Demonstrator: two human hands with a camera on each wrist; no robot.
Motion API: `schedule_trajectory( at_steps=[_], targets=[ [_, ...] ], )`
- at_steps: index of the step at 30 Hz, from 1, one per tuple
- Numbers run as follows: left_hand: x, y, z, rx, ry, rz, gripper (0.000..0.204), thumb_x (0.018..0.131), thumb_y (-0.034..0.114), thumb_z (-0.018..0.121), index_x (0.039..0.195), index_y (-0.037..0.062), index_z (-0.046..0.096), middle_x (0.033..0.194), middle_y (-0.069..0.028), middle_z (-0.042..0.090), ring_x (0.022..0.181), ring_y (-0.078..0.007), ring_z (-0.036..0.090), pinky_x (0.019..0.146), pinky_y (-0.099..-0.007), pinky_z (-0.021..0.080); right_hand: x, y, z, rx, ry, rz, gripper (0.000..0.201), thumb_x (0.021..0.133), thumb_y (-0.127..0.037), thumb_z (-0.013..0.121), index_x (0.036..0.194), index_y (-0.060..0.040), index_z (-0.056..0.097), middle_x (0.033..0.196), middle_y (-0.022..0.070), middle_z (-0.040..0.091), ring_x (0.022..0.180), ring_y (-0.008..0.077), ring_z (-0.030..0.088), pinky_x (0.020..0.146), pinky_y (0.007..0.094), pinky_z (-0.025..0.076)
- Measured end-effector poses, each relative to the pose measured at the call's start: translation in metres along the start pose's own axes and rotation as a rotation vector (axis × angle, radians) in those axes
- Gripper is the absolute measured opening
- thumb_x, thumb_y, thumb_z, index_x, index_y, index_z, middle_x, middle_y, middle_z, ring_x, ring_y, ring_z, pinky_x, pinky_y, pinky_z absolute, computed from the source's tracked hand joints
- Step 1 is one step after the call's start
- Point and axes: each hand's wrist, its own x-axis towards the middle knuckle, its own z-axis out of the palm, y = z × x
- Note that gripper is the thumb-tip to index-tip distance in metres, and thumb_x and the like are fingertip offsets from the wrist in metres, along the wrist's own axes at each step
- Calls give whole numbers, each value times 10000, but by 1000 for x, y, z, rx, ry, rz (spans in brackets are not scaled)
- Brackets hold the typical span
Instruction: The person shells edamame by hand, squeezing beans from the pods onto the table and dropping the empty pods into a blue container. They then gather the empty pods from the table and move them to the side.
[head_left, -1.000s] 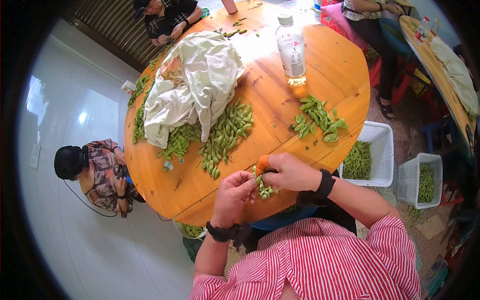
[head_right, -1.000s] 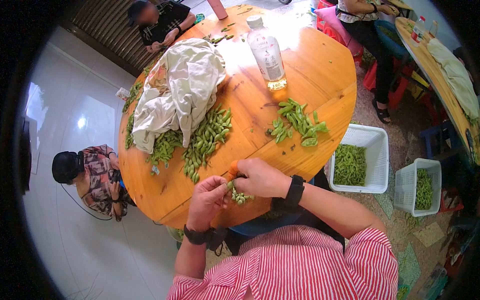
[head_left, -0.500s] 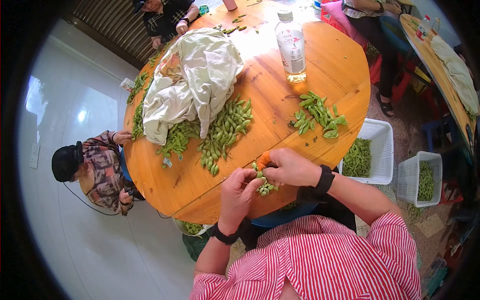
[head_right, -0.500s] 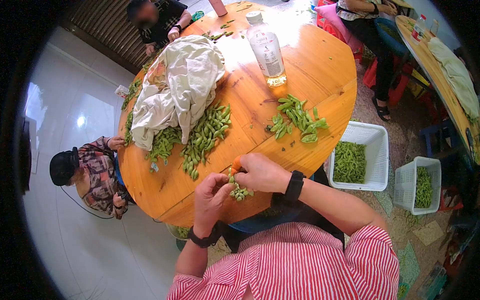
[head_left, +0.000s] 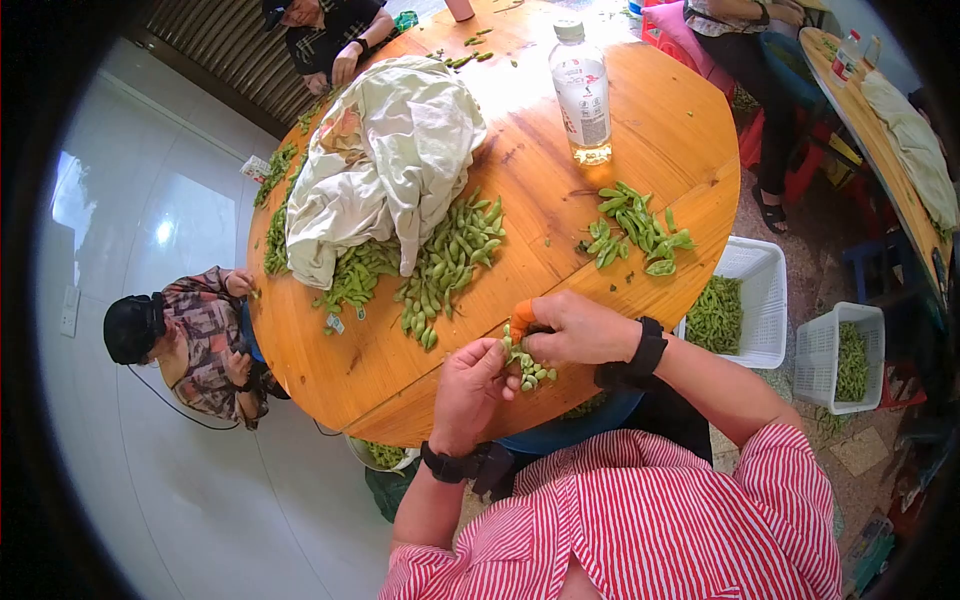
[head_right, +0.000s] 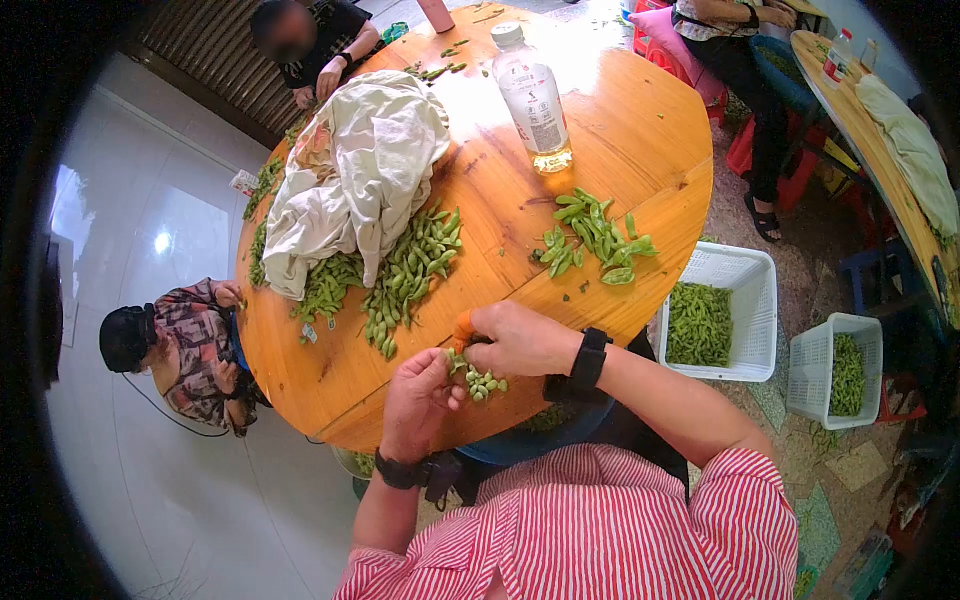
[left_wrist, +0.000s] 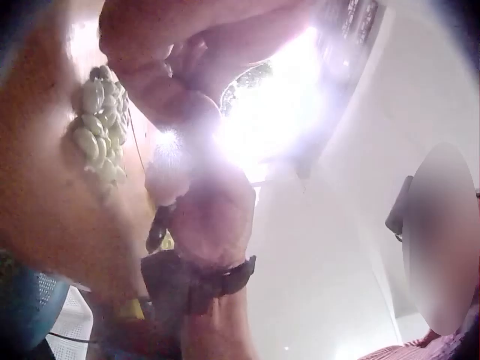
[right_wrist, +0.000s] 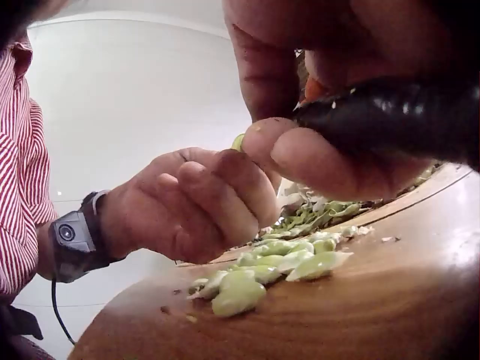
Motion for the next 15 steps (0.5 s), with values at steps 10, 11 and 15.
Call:
schedule_trajectory(
  at_steps=[10, 11, 15],
  targets=[
    [4, -3, 9, 118, 37, 103, 207, 1028, 236, 533, 1000, 51, 621, 758, -4, 611, 618, -88, 569, 528, -195, 457, 4, 10, 4, -61, 119, -37, 318, 874, -258, 689, 948, 47, 635, 727, 185, 656, 663, 252, 657, 634, 355, 520],
    [6, -4, 7, 15, 8, 60, 219, 1030, 246, 529, 986, 50, 618, 768, -9, 611, 606, -87, 558, 520, -198, 443, 5, 11, 5, -61, 121, -37, 318, 874, -258, 689, 948, 47, 635, 727, 185, 656, 663, 252, 657, 634, 355, 520],
    [6, -4, 7, -130, -45, -26, 218, 1018, 256, 556, 1014, 48, 622, 720, 13, 581, 607, -70, 534, 508, -190, 437, 5, 14, 9, 99, 181, -146, 255, 846, -202, 714, 958, 19, 657, 743, 197, 650, 687, 273, 660, 659, 350, 520]
  ],
)
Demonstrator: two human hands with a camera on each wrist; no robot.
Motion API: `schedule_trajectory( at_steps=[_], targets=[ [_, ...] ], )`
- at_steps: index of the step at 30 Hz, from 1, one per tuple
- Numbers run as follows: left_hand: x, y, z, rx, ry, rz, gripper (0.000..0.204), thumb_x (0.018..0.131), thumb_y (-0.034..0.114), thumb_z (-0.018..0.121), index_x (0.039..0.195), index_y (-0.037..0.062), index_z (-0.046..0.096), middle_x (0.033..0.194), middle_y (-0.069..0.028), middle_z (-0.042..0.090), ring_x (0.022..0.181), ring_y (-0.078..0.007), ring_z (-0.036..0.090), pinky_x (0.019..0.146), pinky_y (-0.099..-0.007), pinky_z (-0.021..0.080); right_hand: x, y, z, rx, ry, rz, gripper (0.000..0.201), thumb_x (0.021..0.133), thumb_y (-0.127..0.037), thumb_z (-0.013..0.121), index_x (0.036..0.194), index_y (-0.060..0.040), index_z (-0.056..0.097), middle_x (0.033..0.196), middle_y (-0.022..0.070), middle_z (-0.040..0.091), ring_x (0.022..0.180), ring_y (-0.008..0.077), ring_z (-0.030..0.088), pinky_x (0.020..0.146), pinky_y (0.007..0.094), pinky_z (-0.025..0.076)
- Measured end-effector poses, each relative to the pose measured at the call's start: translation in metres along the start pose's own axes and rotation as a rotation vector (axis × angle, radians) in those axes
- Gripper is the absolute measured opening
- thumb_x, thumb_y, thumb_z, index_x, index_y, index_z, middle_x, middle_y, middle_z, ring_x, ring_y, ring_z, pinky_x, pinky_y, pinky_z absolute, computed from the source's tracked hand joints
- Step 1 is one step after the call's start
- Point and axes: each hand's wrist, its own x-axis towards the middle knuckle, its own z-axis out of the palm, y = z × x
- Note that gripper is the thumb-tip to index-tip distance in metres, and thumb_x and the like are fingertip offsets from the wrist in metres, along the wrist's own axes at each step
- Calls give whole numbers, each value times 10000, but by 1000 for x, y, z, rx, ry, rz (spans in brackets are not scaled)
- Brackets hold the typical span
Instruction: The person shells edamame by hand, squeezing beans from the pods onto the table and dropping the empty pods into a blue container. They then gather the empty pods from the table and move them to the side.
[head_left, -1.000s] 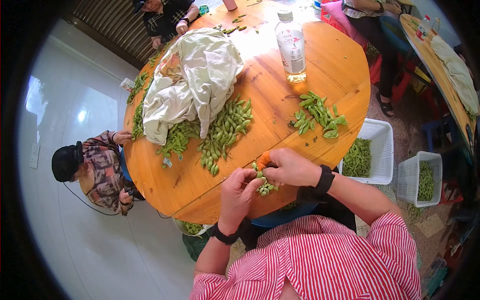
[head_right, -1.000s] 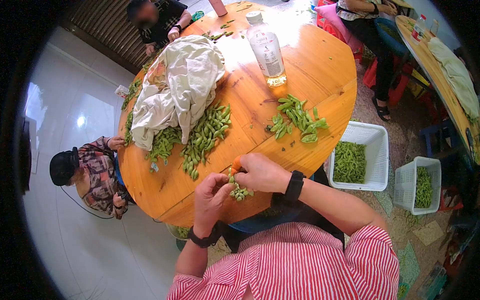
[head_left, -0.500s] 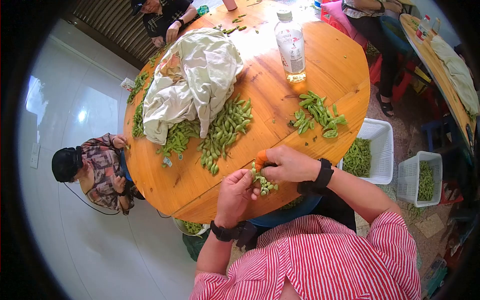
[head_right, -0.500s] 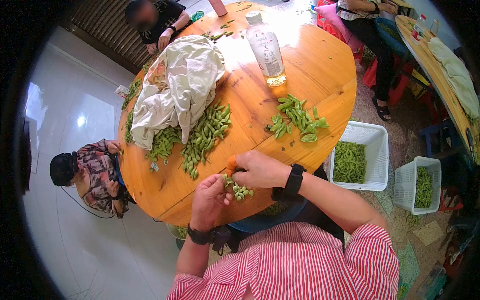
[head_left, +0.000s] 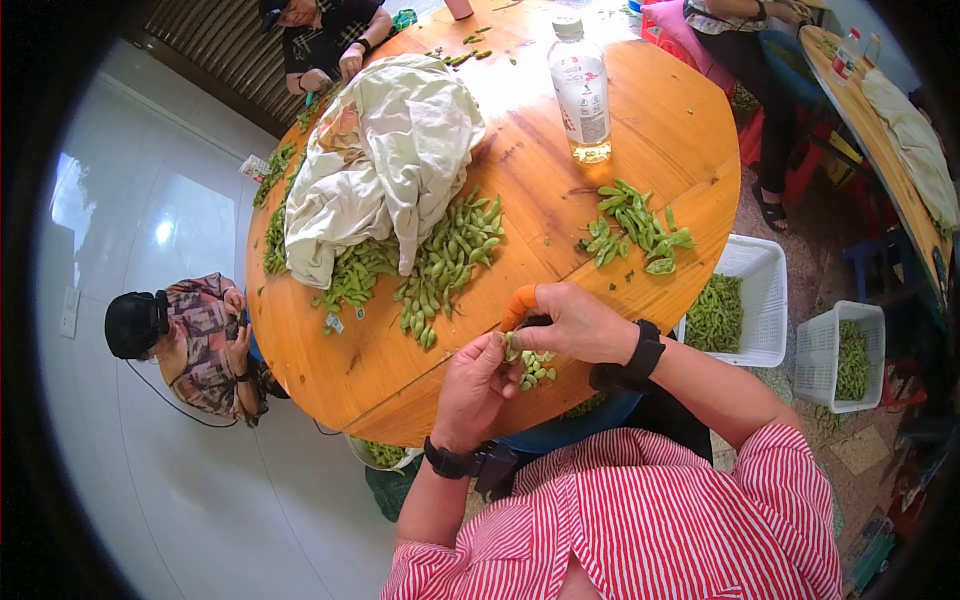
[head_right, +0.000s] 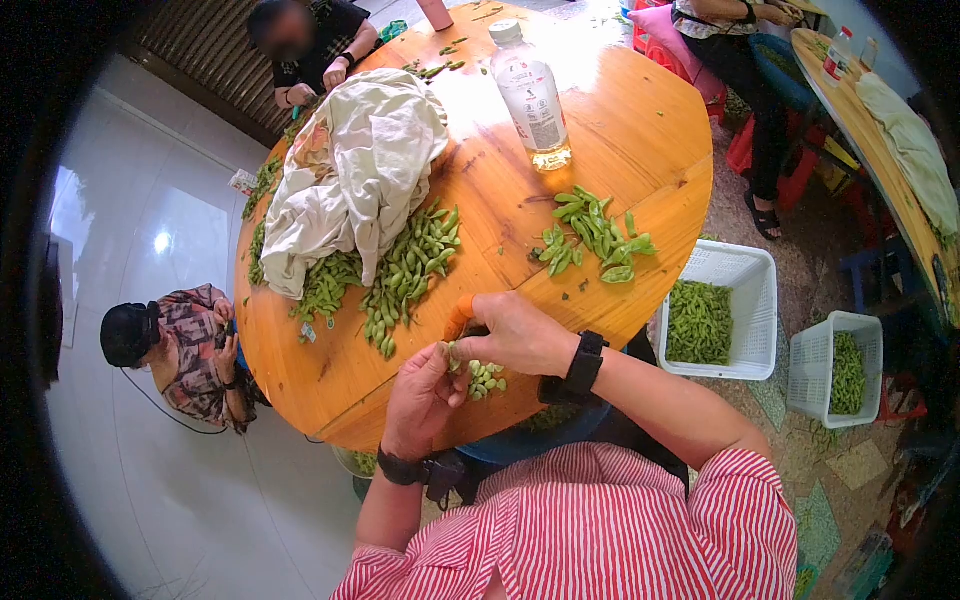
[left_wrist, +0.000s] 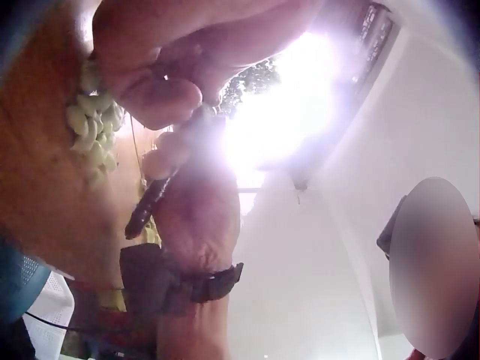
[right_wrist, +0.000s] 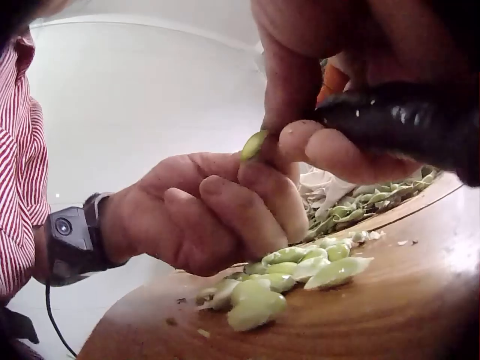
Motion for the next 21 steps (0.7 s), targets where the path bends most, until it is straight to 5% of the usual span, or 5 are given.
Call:
schedule_trajectory(
  at_steps=[7, 11, 13, 21],
  targets=[
    [2, -3, 0, 104, 106, 52, 201, 1004, 239, 586, 1060, 46, 604, 750, 6, 608, 603, -62, 546, 523, -176, 438, 2, -12, 0, -235, 30, 25, 217, 819, -181, 719, 936, 0, 692, 805, 226, 664, 747, 356, 674, 655, 384, 528],
    [-1, -5, 6, 323, 169, 199, 177, 1008, 207, 577, 1082, 47, 594, 783, 6, 628, 618, -50, 557, 536, -181, 448, 2, -5, 2, -297, 35, -46, 218, 843, -158, 705, 983, 6, 675, 804, 210, 671, 720, 302, 679, 652, 347, 523],
    [-2, -5, 10, 366, 166, 240, 168, 1009, 193, 573, 1087, 45, 595, 793, 5, 633, 626, -48, 561, 539, -185, 452, 3, -4, 4, -300, 79, -44, 200, 825, -173, 694, 907, 9, 688, 780, 237, 650, 734, 372, 668, 635, 410, 522],
    [-3, -5, 0, 730, 102, 341, 198, 985, 88, 566, 1166, 7, 561, 892, -11, 649, 694, -73, 622, 577, -199, 492, 0, -1, 7, -317, 41, 7, 194, 860, -158, 679, 935, 20, 658, 773, 214, 662, 689, 322, 669, 623, 356, 518]
  ],
)
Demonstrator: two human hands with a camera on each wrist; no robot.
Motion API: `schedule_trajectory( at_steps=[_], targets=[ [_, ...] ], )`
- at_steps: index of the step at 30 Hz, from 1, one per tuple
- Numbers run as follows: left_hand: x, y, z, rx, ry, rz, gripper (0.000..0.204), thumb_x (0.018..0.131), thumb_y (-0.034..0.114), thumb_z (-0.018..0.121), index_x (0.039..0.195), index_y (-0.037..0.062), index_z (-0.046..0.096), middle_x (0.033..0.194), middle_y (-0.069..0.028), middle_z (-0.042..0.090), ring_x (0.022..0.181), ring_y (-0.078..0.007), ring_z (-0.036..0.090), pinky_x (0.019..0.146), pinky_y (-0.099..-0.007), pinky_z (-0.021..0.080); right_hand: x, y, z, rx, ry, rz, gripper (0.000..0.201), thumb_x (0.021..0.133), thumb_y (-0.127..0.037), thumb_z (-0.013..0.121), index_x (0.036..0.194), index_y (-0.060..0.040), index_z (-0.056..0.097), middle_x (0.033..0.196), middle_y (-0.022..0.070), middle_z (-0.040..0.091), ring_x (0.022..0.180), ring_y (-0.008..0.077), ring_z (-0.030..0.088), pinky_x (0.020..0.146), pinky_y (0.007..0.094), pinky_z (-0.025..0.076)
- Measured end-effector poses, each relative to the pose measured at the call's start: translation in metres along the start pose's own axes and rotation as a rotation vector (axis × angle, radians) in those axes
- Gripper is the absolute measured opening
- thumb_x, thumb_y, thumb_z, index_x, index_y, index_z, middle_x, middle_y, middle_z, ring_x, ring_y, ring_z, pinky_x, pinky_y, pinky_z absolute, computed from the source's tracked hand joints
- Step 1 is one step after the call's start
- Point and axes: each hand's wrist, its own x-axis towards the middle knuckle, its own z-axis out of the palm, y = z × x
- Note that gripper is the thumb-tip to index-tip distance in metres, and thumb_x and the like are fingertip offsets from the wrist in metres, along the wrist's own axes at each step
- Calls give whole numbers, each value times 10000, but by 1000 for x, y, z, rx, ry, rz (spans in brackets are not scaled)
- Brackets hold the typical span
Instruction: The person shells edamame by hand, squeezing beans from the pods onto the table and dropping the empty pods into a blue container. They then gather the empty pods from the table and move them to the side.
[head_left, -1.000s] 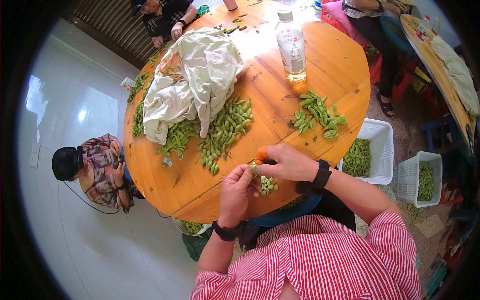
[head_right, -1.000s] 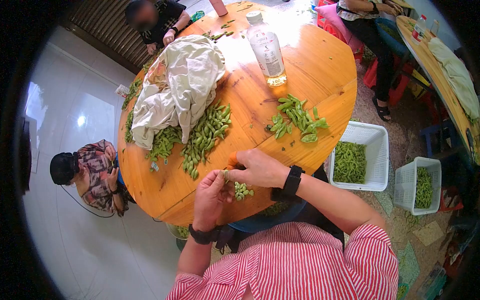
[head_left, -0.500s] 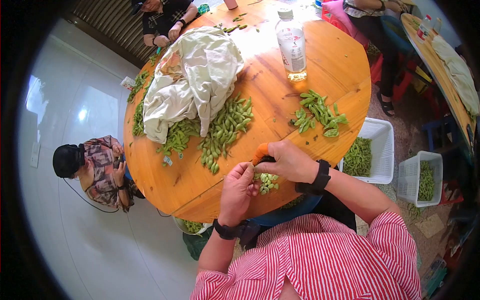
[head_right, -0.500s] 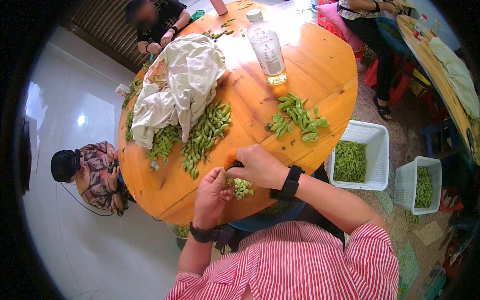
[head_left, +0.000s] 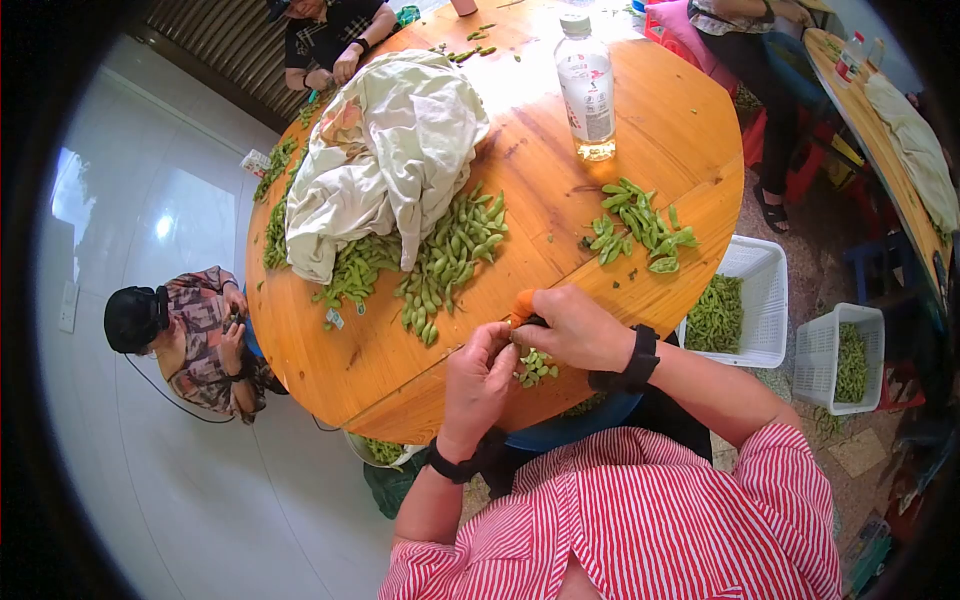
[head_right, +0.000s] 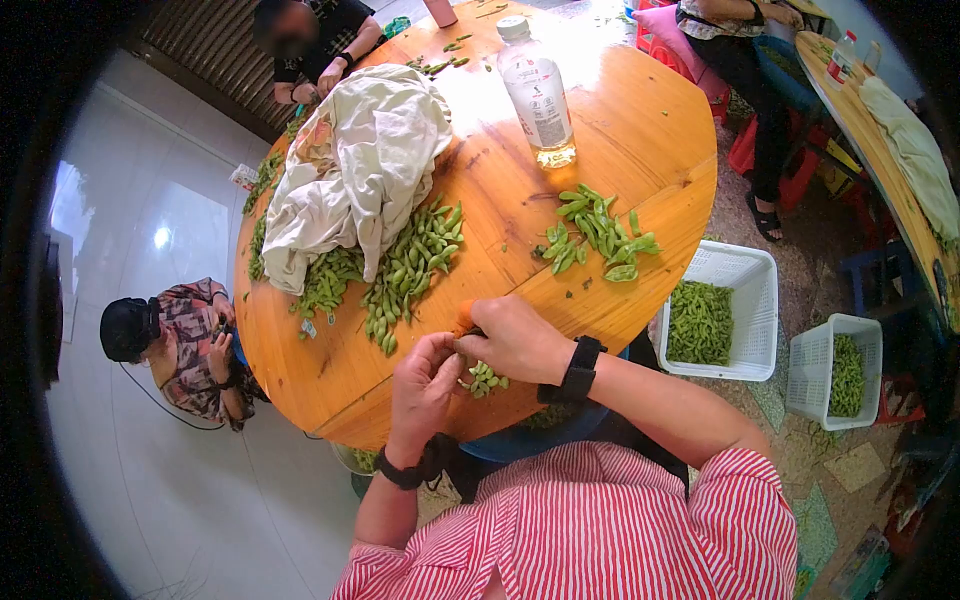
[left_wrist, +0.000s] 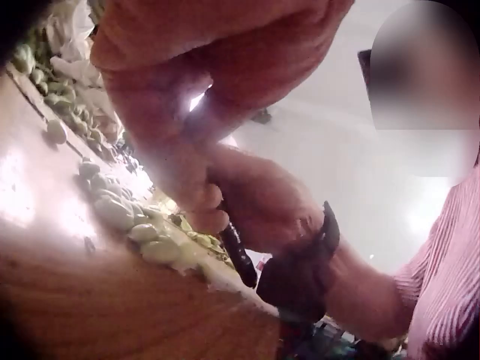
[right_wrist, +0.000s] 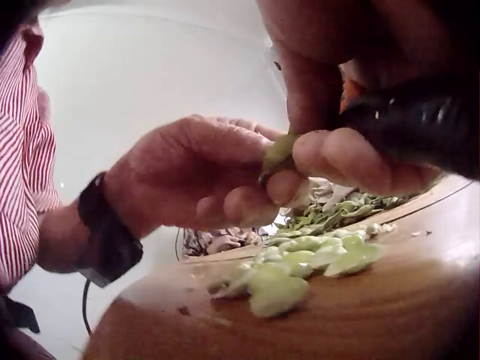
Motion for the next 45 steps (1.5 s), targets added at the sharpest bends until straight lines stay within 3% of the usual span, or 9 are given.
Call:
schedule_trajectory(
  at_steps=[14, 16, 19, 25, 27, 31, 37, 42, 45],
  targets=[
    [4, 6, -1, 14, -13, -23, 130, 959, 58, 588, 1074, -2, 583, 875, -22, 659, 700, -90, 642, 613, -210, 517, -3, 6, -1, 49, -63, 88, 192, 858, -140, 651, 934, 36, 651, 758, 116, 674, 675, 154, 629, 625, 321, 505],
    [4, 9, -3, -328, -52, -164, 126, 942, 53, 607, 1049, -10, 592, 859, -39, 662, 701, -90, 640, 618, -217, 511, -2, 7, -2, 426, -144, 291, 230, 804, -161, 676, 929, 31, 662, 780, 227, 654, 712, 347, 671, 648, 391, 520],
    [3, 9, -4, -334, -73, -166, 131, 928, 55, 620, 1036, -15, 597, 850, -56, 659, 711, -85, 634, 619, -227, 503, -4, 3, -6, 270, -104, 123, 224, 799, -151, 675, 936, 26, 663, 800, 232, 651, 724, 349, 670, 647, 387, 519],
    [1, 4, -3, 476, 71, 321, 146, 960, 73, 585, 1079, -11, 590, 861, -25, 654, 711, -79, 629, 611, -223, 502, -5, -5, -8, 61, -6, -31, 177, 812, -99, 667, 937, 22, 633, 766, 185, 654, 670, 270, 655, 621, 347, 505],
    [1, 3, -5, -67, -11, -75, 171, 930, 58, 604, 1083, -17, 588, 831, -84, 662, 685, -149, 645, 620, -274, 517, -5, -10, -10, 52, -23, -30, 176, 809, -99, 669, 936, 18, 634, 766, 196, 652, 686, 296, 659, 623, 355, 507],
    [2, 0, -4, -161, 2, -71, 202, 905, 34, 602, 1100, -14, 584, 817, -131, 655, 681, -190, 655, 626, -308, 521, -3, -8, -7, 30, -27, -59, 168, 800, -97, 670, 927, 8, 633, 761, 208, 649, 708, 334, 665, 625, 378, 509],
    [5, -2, -4, 656, 177, 469, 208, 905, 32, 594, 1109, -8, 581, 799, -135, 650, 694, -173, 664, 595, -310, 509, 5, -9, 3, -211, -34, -60, 153, 796, -91, 668, 903, 2, 609, 736, 195, 637, 686, 324, 661, 612, 383, 504],
    [11, 1, -17, -437, -49, -186, 146, 883, 26, 594, 1019, -27, 594, 832, -181, 638, 675, -285, 643, 595, -339, 498, 8, -20, -5, -43, -93, 58, 161, 777, -97, 668, 890, 4, 614, 751, 235, 627, 751, 407, 647, 636, 436, 508],
    [7, -2, -15, 364, 114, 332, 128, 938, 65, 572, 1007, -34, 615, 842, -53, 643, 712, -114, 635, 611, -254, 509, 8, -18, -3, -96, -107, -13, 171, 780, -97, 669, 908, 1, 614, 763, 237, 628, 754, 410, 643, 635, 434, 507]
  ],
)
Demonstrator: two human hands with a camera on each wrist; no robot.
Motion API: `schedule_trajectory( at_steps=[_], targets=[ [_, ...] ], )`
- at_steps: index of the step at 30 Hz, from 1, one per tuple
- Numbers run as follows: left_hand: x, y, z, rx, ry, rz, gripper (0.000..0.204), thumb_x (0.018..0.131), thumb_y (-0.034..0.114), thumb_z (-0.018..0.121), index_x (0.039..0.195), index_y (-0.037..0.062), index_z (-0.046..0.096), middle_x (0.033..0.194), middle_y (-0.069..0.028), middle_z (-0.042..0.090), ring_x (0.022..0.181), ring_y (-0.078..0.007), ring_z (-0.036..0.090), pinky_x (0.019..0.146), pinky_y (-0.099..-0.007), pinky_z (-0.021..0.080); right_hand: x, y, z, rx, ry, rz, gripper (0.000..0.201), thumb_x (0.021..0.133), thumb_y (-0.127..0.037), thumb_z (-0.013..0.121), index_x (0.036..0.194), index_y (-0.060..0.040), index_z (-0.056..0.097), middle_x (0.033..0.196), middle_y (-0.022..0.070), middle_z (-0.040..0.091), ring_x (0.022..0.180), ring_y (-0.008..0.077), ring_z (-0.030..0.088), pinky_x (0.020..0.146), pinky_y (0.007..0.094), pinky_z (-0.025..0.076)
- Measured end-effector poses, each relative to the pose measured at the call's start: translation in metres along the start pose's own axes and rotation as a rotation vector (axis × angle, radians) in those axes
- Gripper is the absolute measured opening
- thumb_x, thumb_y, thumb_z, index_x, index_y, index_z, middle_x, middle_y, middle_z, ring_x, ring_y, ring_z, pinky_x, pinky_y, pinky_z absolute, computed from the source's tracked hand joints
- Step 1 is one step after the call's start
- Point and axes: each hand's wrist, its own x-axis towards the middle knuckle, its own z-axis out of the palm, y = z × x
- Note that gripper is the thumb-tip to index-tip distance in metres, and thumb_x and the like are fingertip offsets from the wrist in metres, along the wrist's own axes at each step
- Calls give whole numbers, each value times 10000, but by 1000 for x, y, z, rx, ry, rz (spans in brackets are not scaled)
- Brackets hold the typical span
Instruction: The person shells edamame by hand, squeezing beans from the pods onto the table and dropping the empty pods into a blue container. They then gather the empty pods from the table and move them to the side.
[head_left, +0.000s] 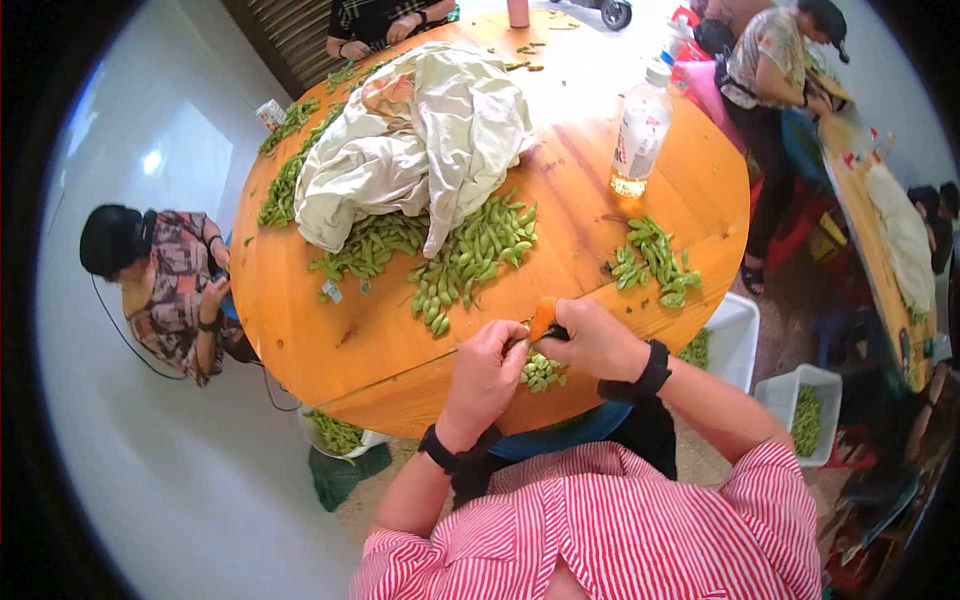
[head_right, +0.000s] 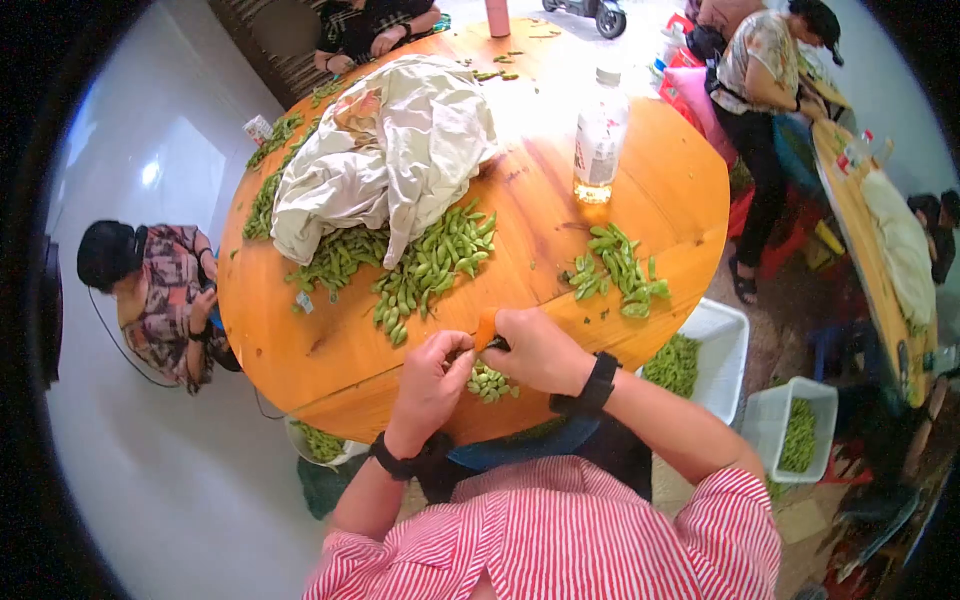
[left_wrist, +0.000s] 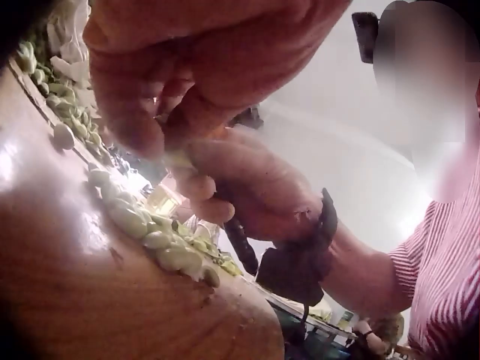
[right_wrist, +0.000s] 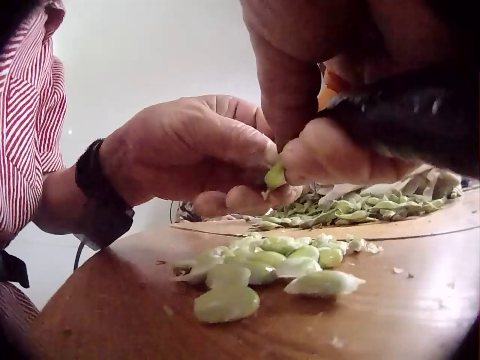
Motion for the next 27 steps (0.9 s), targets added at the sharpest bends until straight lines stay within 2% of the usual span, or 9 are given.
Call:
schedule_trajectory(
  at_steps=[4, 6, 8, 14, 16, 18, 20, 21, 27],
  targets=[
    [-1, -6, 2, 88, 98, 141, 144, 958, 69, 551, 993, -50, 624, 825, -43, 642, 717, -91, 628, 631, -222, 515, 1, -10, 2, -125, 5, -10, 178, 782, -98, 667, 921, 2, 618, 793, 248, 631, 782, 422, 637, 647, 428, 512],
    [-4, -4, 0, -473, -92, -328, 143, 961, 59, 544, 1034, -35, 624, 809, -36, 640, 736, -88, 632, 646, -223, 519, 2, -17, 0, -133, -29, -14, 162, 797, -90, 667, 917, 5, 615, 742, 211, 624, 696, 344, 652, 622, 386, 506],
    [-5, -14, 1, -598, -82, -360, 157, 957, 62, 536, 1051, -35, 618, 817, -45, 645, 695, -95, 630, 637, -236, 526, 3, -11, 1, 57, -39, 83, 146, 815, -82, 667, 914, 10, 612, 689, 151, 599, 622, 202, 605, 592, 334, 485],
    [-11, -33, 0, -714, 1, -387, 184, 947, 60, 530, 1080, -30, 619, 853, -58, 667, 725, -120, 654, 654, -253, 547, 7, 3, -7, 113, -40, 156, 125, 826, -54, 689, 910, -1, 612, 711, 40, 564, 676, 75, 527, 607, 254, 452],
    [-14, -31, -7, -628, 31, -377, 192, 935, 56, 539, 1086, -30, 620, 881, -82, 686, 749, -162, 679, 673, -278, 555, 9, 3, -20, -86, -22, 147, 118, 818, -52, 675, 909, -4, 617, 722, 80, 587, 671, 122, 566, 613, 274, 468],
    [-19, -22, -19, -66, 4, -96, 213, 903, 62, 564, 1087, -26, 626, 994, -150, 695, 850, -294, 689, 767, -350, 563, 10, 9, -34, -283, -8, 130, 114, 810, -50, 661, 908, -8, 622, 733, 121, 610, 665, 170, 606, 618, 294, 484],
    [-24, -17, -19, -40, 9, -13, 217, 895, 68, 569, 1084, -18, 630, 1021, -173, 684, 890, -336, 670, 803, -377, 551, 10, 21, -46, -634, 2, 79, 113, 795, -46, 602, 905, -32, 624, 823, 181, 653, 768, 358, 653, 668, 424, 518],
    [-25, -14, -17, -13, 8, 71, 221, 887, 74, 575, 1082, -10, 635, 1048, -197, 672, 930, -378, 651, 840, -405, 539, 9, 19, -49, -869, -25, 107, 233, 796, -39, 587, 1017, -70, 653, 871, 163, 623, 810, 341, 649, 693, 448, 521],
    [-24, -9, -10, 7, 19, 225, 195, 892, 62, 573, 1066, 5, 640, 1024, -200, 668, 940, -369, 648, 810, -419, 527, 36, -3, -14, -901, -131, -172, 399, 829, -84, 583, 1217, -142, 655, 932, 106, 579, 860, 292, 634, 671, 393, 533]
  ],
)
